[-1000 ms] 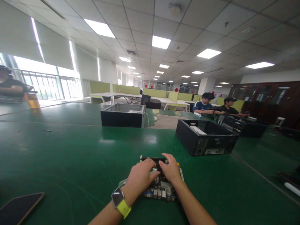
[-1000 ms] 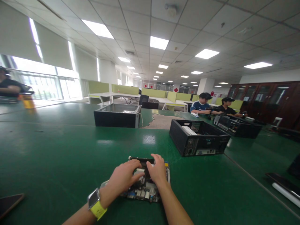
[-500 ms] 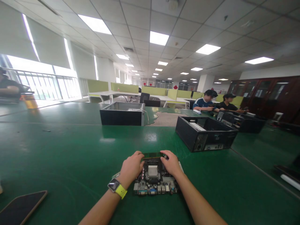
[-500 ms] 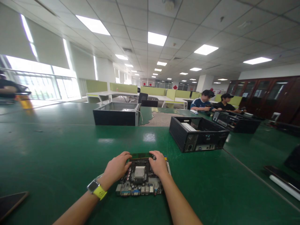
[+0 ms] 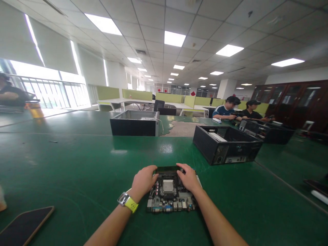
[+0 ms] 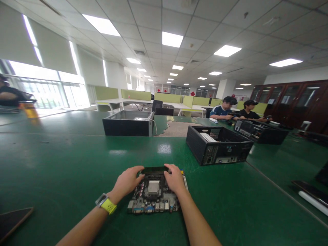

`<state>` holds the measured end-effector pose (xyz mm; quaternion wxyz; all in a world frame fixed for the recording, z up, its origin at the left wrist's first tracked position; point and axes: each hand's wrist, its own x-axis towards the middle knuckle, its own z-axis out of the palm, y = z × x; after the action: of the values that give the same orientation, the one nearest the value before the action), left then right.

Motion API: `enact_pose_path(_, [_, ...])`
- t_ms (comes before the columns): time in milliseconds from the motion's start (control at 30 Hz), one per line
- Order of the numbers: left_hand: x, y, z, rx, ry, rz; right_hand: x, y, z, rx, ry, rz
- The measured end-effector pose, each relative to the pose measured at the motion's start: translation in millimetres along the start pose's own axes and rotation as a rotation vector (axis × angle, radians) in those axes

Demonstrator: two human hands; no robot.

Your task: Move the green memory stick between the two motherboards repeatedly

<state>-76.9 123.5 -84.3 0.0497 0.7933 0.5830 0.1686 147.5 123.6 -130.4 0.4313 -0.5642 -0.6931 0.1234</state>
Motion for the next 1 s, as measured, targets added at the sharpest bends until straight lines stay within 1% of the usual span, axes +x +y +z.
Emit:
enact_pose_path(333, [1.2,-4.2,3.0,0.005,0.017,-0.043,-1.2,-2.0,-0.9,0.002,-0.04,0.015])
enact_pose_path(567, [1.2,-3.1,0.5,0.002,0.024,-0.019,-0.7,-0.3,-0.2,-0.038,-0.07,0.02])
enact_pose_path(733, [0.5,-2.7,0.2,0.03,0.016,-0.028,-1.9,-2.5,-0.2,-0.084,-0.094,0.015])
enact_pose_path(1000, [-0.9,-0.9,-2.8,0.025,0.006,-0.017,-2.6,-4.6,-1.2,-0.08,-0.086,0.01])
